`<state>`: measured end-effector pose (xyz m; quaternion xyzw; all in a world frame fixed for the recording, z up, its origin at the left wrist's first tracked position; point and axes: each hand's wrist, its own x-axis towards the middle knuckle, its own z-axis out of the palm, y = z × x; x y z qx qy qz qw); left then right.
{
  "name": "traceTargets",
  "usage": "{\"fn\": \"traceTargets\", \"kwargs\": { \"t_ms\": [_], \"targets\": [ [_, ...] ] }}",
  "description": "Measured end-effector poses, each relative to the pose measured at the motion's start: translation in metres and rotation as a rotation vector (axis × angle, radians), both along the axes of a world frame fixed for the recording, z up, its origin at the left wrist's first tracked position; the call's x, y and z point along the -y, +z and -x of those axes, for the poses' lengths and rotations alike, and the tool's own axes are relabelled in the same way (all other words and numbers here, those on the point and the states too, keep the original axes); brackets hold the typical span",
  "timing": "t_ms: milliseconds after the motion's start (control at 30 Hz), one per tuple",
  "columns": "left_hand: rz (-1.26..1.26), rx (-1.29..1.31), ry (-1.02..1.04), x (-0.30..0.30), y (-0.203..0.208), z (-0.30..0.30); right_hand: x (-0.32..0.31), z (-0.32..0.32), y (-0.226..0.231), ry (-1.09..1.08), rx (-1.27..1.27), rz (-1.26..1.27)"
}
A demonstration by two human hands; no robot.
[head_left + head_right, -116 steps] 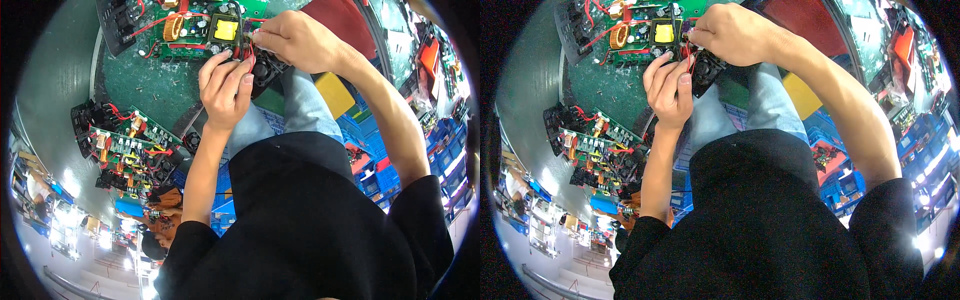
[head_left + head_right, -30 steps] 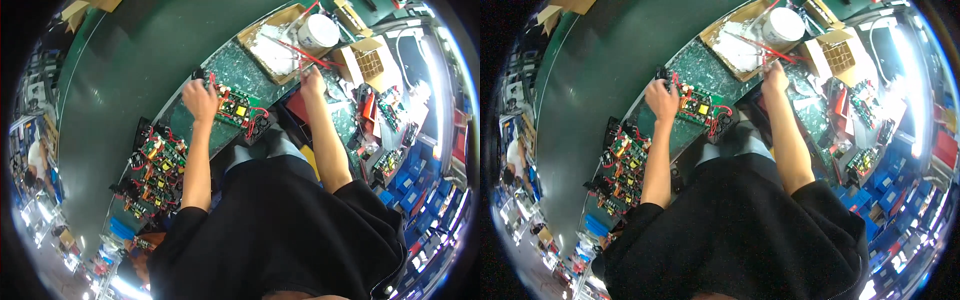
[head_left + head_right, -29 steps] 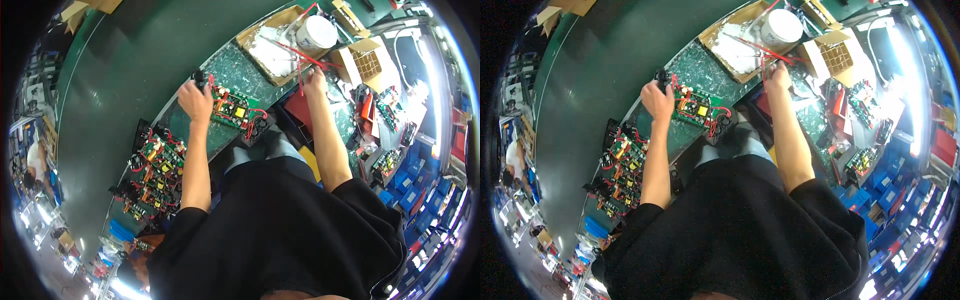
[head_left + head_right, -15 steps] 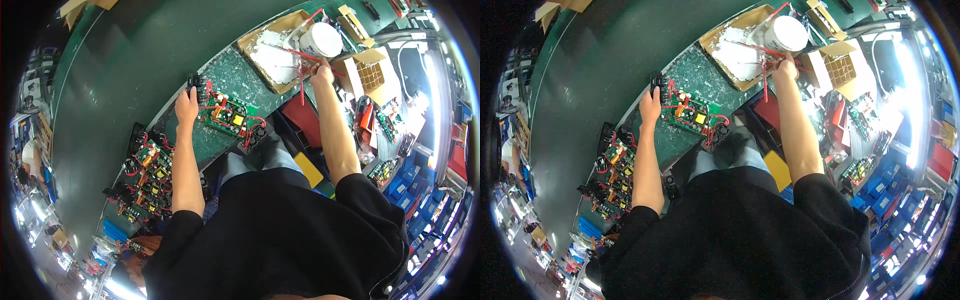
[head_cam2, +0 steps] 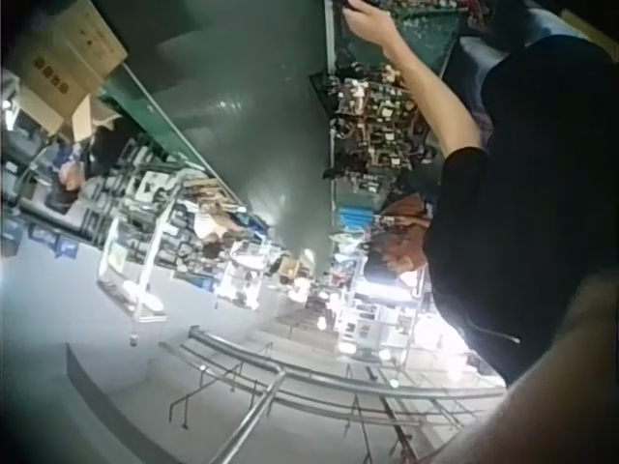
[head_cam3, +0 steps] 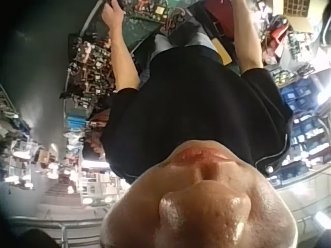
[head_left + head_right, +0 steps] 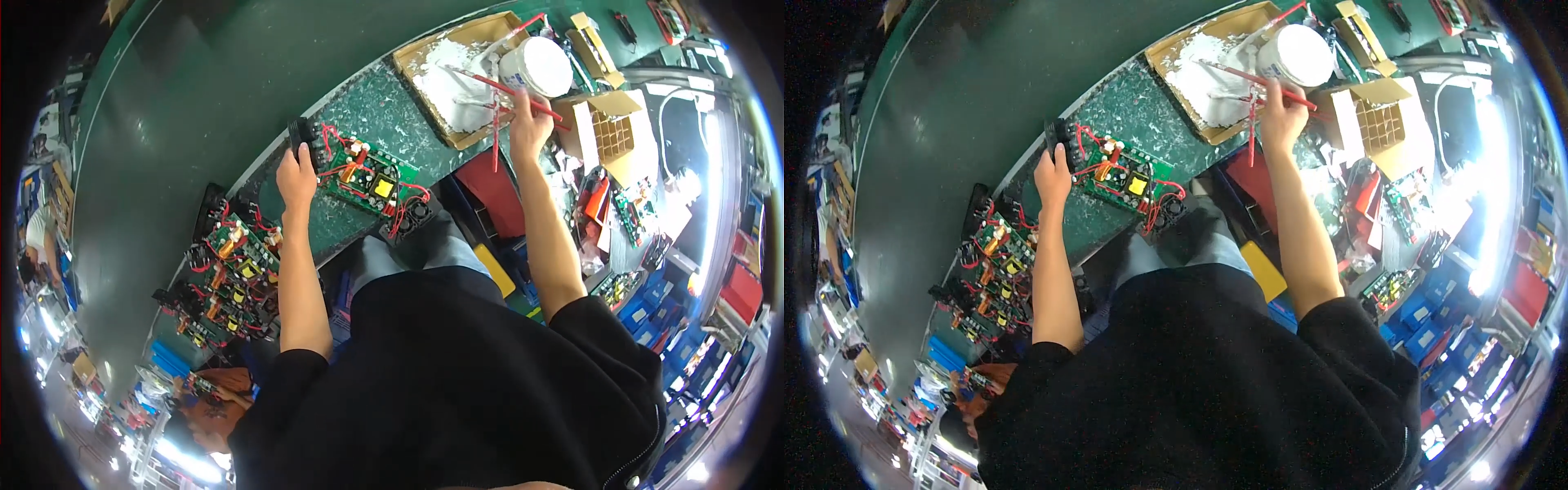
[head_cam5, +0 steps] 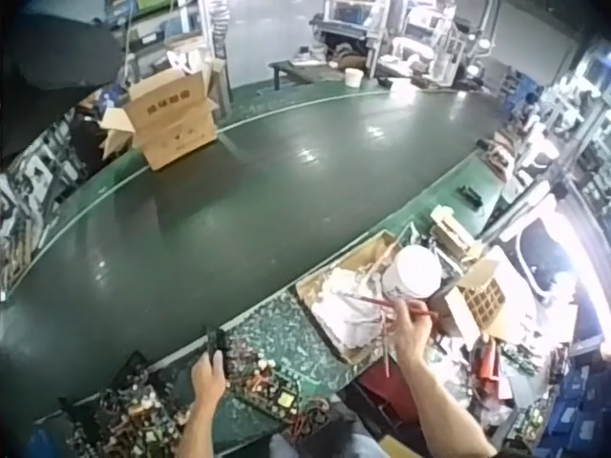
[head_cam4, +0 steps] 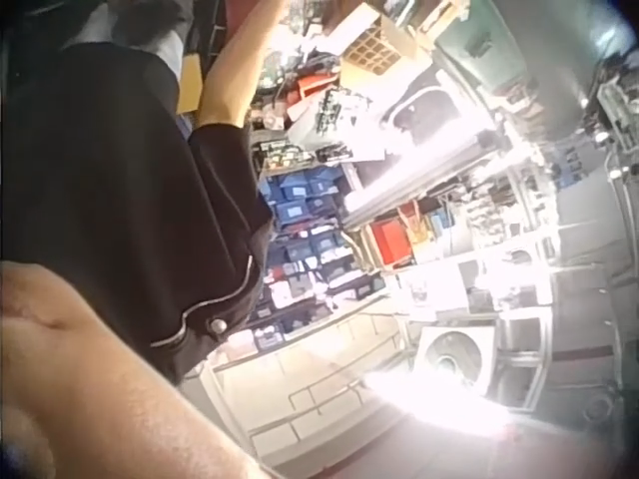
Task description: Assembling and inspecting electronic circuit boards at a factory workstation.
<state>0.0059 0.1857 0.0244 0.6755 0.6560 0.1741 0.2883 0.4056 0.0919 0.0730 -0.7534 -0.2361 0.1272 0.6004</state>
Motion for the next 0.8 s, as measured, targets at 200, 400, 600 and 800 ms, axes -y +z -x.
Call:
{"fn": "traceTargets", "kwargs": {
  "t_ms": [200,400,600,800],
  "targets": [
    [-0.356,-0.148,0.056,0.032,0.021,-0.029,-0.003,0.017,0.028,0.347,0.331,0.218],
    [-0.396,-0.173,-0.176,0.094,0.041,-0.07,0.011,0.032,0.059,0.356,-0.028,0.105],
    [-0.192,-0.215,-0.169,0.119,0.031,-0.099,0.023,0.055,0.019,0.522,-0.32,0.116],
    [-0.224,-0.246,-0.174,0.12,0.015,-0.097,0.022,0.066,0.006,0.573,-0.353,0.143]
  ]
}}
